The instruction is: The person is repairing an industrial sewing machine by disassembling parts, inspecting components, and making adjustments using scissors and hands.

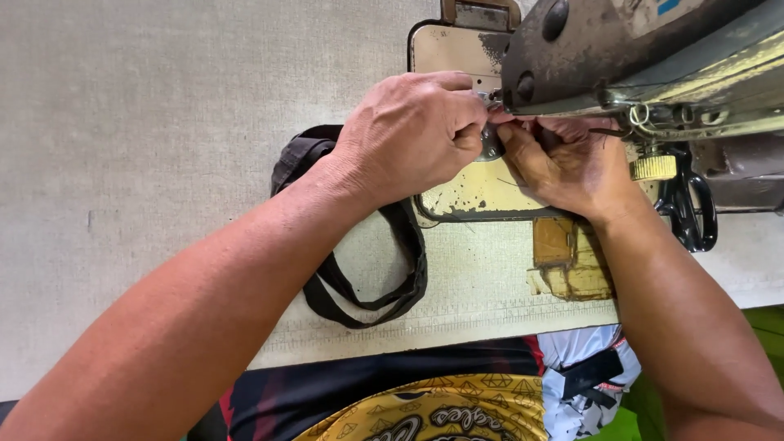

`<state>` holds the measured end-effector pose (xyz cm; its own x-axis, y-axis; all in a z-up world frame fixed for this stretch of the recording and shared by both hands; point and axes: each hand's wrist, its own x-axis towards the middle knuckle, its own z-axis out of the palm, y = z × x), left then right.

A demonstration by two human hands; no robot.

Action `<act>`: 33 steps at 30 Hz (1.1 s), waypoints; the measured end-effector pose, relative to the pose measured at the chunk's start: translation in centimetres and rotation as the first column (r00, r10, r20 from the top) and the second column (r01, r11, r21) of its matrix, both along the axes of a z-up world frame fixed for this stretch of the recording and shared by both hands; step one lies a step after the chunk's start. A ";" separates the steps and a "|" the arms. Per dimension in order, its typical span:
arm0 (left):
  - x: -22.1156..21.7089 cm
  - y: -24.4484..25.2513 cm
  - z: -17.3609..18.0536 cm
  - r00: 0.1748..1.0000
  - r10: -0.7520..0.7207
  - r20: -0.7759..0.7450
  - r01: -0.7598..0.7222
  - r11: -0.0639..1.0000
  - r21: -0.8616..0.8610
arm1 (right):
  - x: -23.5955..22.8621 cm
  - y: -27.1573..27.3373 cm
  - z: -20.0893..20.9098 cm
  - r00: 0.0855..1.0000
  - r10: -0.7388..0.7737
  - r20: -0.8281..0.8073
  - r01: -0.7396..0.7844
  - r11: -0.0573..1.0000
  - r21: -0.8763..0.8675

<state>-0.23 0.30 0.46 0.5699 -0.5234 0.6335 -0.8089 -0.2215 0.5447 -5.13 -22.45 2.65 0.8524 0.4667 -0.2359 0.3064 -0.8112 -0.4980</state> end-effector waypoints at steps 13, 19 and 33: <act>0.1 -0.1 0.1 1.000 -0.021 0.000 0.021 1.000 -0.010 | -0.3 0.6 1.0 0.889 -0.008 0.458 -0.062 0.988 0.138; 0.1 -0.1 0.1 1.000 -0.016 0.004 0.016 1.000 -0.023 | -0.3 0.8 1.2 0.863 0.023 0.504 -0.100 0.987 0.128; 0.1 -0.2 -0.3 1.000 0.011 0.029 -0.011 1.000 -0.001 | -0.3 1.3 1.5 0.878 0.024 0.478 -0.113 0.981 0.158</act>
<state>-0.08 0.11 0.17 0.5569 -0.5167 0.6503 -0.8220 -0.2305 0.5208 -5.43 -21.19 4.20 0.8055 0.5238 0.2770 0.5920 -0.6926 -0.4121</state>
